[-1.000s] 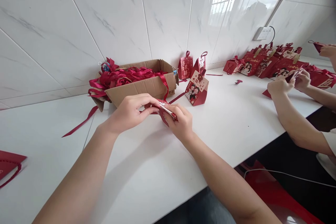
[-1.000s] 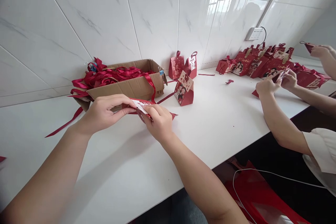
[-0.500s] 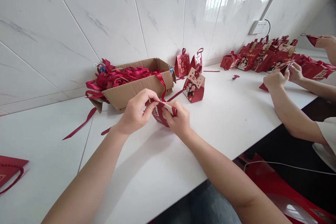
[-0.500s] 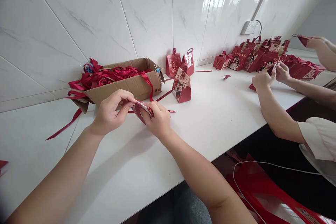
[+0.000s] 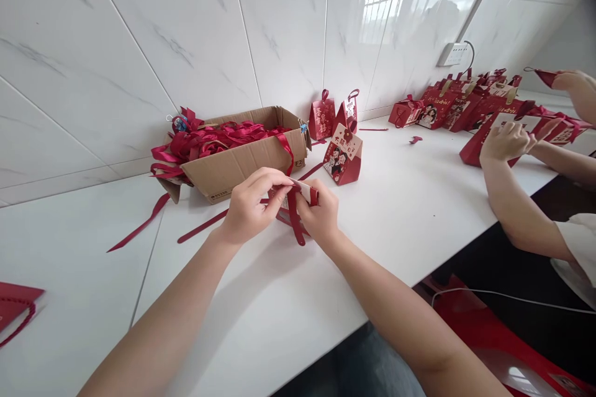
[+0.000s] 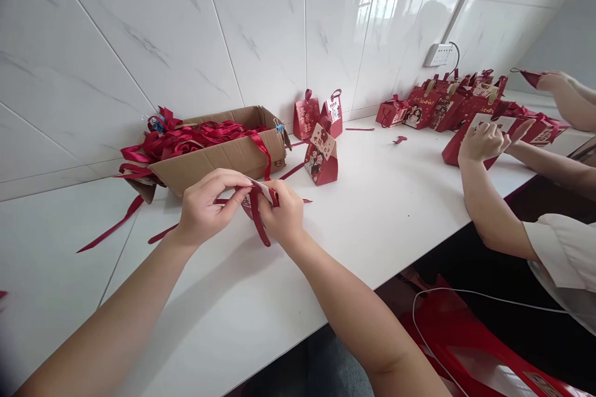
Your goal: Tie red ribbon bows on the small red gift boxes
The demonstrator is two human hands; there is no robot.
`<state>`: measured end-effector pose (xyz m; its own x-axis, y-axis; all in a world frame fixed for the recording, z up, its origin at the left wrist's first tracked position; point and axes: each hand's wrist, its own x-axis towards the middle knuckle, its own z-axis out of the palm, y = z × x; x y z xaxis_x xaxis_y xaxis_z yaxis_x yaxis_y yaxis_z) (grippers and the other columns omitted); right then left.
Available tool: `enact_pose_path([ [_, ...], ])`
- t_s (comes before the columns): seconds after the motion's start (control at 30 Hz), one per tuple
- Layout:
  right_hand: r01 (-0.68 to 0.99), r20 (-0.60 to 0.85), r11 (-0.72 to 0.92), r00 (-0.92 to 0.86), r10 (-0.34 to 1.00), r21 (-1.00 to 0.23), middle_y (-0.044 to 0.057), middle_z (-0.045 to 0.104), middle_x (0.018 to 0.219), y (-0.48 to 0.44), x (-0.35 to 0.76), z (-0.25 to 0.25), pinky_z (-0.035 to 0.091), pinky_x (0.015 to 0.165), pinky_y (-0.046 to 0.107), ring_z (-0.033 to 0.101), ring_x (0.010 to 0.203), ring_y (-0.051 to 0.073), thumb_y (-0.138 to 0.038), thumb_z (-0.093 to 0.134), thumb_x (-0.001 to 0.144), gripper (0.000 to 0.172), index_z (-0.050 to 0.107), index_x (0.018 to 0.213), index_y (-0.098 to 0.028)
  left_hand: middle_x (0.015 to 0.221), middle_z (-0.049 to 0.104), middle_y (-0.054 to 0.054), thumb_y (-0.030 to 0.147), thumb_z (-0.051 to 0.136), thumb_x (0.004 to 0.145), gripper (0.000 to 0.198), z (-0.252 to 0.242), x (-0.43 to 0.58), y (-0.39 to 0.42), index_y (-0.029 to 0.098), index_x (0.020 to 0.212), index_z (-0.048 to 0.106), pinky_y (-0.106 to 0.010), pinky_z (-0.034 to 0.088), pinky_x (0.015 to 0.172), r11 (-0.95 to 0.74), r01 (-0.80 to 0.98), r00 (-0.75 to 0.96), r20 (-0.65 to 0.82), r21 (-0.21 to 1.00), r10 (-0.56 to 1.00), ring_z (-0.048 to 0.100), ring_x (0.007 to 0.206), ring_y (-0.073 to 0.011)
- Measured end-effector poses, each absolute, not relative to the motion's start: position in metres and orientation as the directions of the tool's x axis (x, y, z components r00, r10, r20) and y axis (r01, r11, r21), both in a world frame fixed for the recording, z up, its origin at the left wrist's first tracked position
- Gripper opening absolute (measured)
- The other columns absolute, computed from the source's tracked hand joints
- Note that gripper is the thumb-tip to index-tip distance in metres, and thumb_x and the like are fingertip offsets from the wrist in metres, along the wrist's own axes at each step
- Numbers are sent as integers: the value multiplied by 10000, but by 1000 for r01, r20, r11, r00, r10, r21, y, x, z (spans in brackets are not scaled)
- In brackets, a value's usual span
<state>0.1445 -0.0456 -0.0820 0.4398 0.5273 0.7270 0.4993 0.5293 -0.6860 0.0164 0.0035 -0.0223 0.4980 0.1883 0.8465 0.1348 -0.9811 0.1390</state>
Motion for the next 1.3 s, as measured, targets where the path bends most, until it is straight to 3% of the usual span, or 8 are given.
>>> enact_pose_path([
  [0.5, 448, 662, 488, 494, 563, -749, -40, 556, 620, -44, 146, -82, 437, 543, 243, 485, 540, 111, -193, 511, 740, 44, 549, 730, -212, 927, 704, -24, 63, 578, 839, 227, -28, 11, 13, 209, 1008, 609, -274, 553, 834, -997, 60, 618, 782, 57, 82, 654, 892, -144],
  [0.67, 442, 664, 495, 489, 566, -748, -38, 563, 633, -44, 146, -81, 438, 548, 242, 496, 551, 112, -191, 513, 750, 52, 561, 738, -209, 871, 695, -12, 52, 547, 855, 199, -27, 12, 13, 216, 949, 610, -284, 556, 819, -996, 62, 608, 788, 68, 92, 660, 886, -147],
  [0.77, 459, 667, 485, 486, 565, -744, -41, 553, 616, -45, 145, -81, 434, 543, 243, 488, 536, 109, -213, 532, 768, 41, 565, 743, -209, 900, 696, -25, 70, 546, 866, 167, -24, 11, 10, 205, 943, 609, -266, 567, 766, -981, 82, 583, 790, 177, 191, 661, 873, -140],
  [0.97, 444, 647, 471, 488, 586, -762, -41, 550, 613, -46, 145, -79, 423, 538, 238, 491, 545, 106, -303, 586, 821, 115, 558, 764, -207, 945, 693, -57, 201, 586, 873, 88, -17, 3, 12, 179, 953, 615, -274, 591, 724, -823, 66, 599, 637, 564, 485, 678, 873, -162],
  [1.07, 418, 632, 474, 505, 587, -775, -51, 521, 591, -46, 144, -79, 407, 525, 229, 466, 533, 97, -338, 604, 830, 176, 536, 736, -205, 926, 694, -63, 220, 608, 859, 70, -16, -1, 16, 167, 905, 614, -297, 598, 770, -773, 25, 593, 613, 634, 522, 676, 895, -173],
  [1.17, 395, 615, 472, 517, 595, -788, -65, 467, 566, -46, 144, -77, 386, 504, 219, 423, 514, 87, -367, 599, 835, 231, 504, 699, -206, 891, 704, -41, 195, 596, 862, 41, -17, -4, 20, 179, 869, 633, -284, 596, 751, -824, 67, 622, 622, 562, 475, 678, 857, -157],
  [1.3, 370, 596, 468, 516, 615, -803, -73, 422, 555, -46, 144, -76, 367, 490, 210, 391, 506, 77, -378, 603, 828, 261, 483, 677, -202, 863, 717, -10, 109, 559, 858, 133, -19, -3, 22, 208, 855, 648, -256, 588, 734, -934, 76, 643, 699, 350, 314, 680, 802, -128],
])
